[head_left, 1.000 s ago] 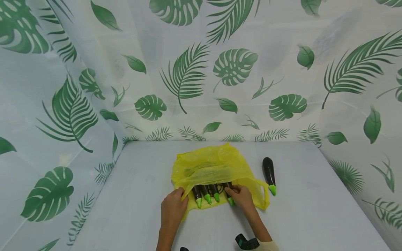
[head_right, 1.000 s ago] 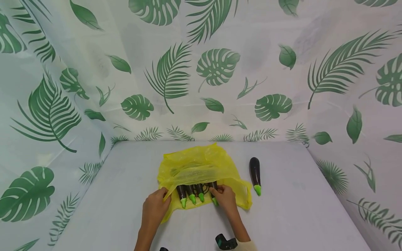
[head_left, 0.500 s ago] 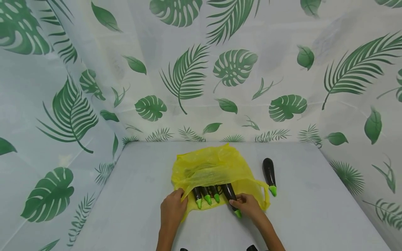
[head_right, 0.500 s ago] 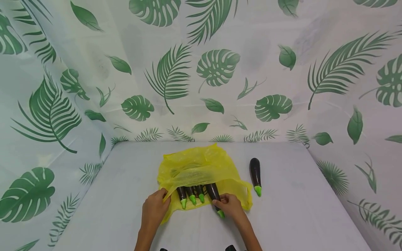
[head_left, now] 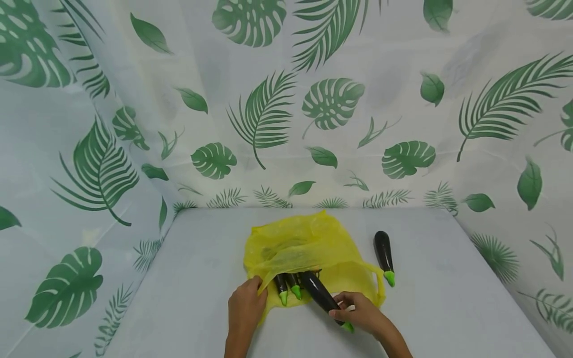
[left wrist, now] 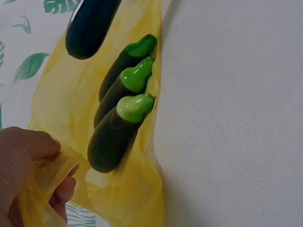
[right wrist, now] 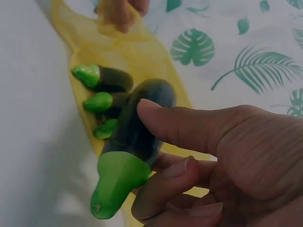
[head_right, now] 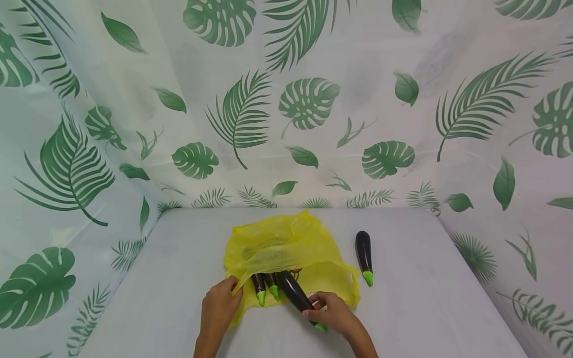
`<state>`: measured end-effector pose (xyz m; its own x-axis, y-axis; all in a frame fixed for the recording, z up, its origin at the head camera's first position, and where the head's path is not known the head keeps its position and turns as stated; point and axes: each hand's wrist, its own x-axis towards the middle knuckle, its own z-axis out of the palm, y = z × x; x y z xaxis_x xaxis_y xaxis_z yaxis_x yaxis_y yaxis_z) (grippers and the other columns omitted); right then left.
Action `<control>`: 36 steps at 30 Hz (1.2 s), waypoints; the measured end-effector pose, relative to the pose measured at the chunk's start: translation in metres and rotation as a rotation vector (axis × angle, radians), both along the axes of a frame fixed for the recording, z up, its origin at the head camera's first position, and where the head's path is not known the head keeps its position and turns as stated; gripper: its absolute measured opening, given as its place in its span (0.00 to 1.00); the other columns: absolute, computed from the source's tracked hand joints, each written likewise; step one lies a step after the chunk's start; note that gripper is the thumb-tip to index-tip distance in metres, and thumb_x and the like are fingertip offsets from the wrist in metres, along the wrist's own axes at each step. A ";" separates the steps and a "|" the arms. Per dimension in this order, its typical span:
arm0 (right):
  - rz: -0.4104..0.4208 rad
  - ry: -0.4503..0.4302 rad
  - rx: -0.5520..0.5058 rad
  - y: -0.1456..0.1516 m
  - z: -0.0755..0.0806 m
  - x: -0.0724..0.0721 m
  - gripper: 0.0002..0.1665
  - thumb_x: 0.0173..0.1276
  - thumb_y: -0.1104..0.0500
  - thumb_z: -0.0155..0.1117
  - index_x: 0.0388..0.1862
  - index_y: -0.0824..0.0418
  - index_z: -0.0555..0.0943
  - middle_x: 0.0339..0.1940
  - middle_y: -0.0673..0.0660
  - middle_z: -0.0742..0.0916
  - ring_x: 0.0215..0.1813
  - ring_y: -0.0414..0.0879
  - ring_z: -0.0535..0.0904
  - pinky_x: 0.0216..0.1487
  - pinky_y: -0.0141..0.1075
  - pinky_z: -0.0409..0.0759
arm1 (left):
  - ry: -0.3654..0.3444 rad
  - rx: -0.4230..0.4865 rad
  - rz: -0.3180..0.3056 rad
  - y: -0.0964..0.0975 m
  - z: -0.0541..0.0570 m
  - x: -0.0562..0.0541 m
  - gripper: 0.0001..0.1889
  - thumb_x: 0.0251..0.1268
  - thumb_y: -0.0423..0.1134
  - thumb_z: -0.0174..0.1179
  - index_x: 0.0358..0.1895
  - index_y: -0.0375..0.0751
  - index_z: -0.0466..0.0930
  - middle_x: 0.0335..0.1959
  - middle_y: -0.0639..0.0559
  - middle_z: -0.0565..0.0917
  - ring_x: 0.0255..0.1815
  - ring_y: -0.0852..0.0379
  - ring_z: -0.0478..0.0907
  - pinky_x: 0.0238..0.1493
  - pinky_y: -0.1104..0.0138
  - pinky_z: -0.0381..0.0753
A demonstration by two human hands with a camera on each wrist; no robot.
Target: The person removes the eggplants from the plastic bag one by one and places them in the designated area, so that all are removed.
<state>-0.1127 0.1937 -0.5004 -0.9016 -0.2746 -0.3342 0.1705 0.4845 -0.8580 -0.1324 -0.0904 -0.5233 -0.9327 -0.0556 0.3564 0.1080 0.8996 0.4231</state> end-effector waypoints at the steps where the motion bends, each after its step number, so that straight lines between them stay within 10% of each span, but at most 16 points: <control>1: 0.025 -0.008 -0.022 0.001 0.001 0.002 0.21 0.63 0.56 0.69 0.49 0.69 0.80 0.34 0.55 0.82 0.38 0.46 0.75 0.37 0.39 0.76 | -0.002 -0.001 0.001 0.000 -0.001 0.001 0.05 0.51 0.35 0.68 0.31 0.44 0.82 0.23 0.54 0.84 0.20 0.63 0.74 0.22 0.68 0.72; 9: 0.148 -0.022 -0.112 0.008 0.014 0.007 0.21 0.66 0.58 0.66 0.51 0.73 0.79 0.37 0.56 0.84 0.40 0.47 0.78 0.40 0.40 0.80 | 0.001 -0.008 -0.003 0.000 -0.003 0.004 0.05 0.51 0.35 0.68 0.30 0.44 0.82 0.23 0.54 0.83 0.19 0.63 0.73 0.22 0.68 0.71; 16: 0.080 -0.007 -0.087 0.018 0.030 0.008 0.27 0.66 0.53 0.67 0.55 0.71 0.77 0.41 0.57 0.83 0.40 0.48 0.78 0.37 0.40 0.78 | -0.026 -0.010 0.010 0.000 -0.003 0.003 0.06 0.51 0.35 0.69 0.31 0.44 0.83 0.25 0.54 0.84 0.22 0.61 0.77 0.24 0.66 0.74; 36: -0.543 0.043 0.027 0.079 0.047 -0.003 0.43 0.69 0.41 0.60 0.71 0.67 0.64 0.45 0.53 0.78 0.26 0.38 0.66 0.26 0.32 0.69 | 0.038 0.006 -0.010 -0.002 -0.002 0.001 0.06 0.51 0.35 0.68 0.33 0.43 0.83 0.25 0.52 0.84 0.22 0.58 0.78 0.23 0.66 0.74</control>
<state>-0.1160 0.2725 -0.4531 -0.9243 0.2429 -0.2945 0.3676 0.3585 -0.8581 -0.1317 -0.0921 -0.5253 -0.9189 -0.0490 0.3914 0.1329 0.8958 0.4242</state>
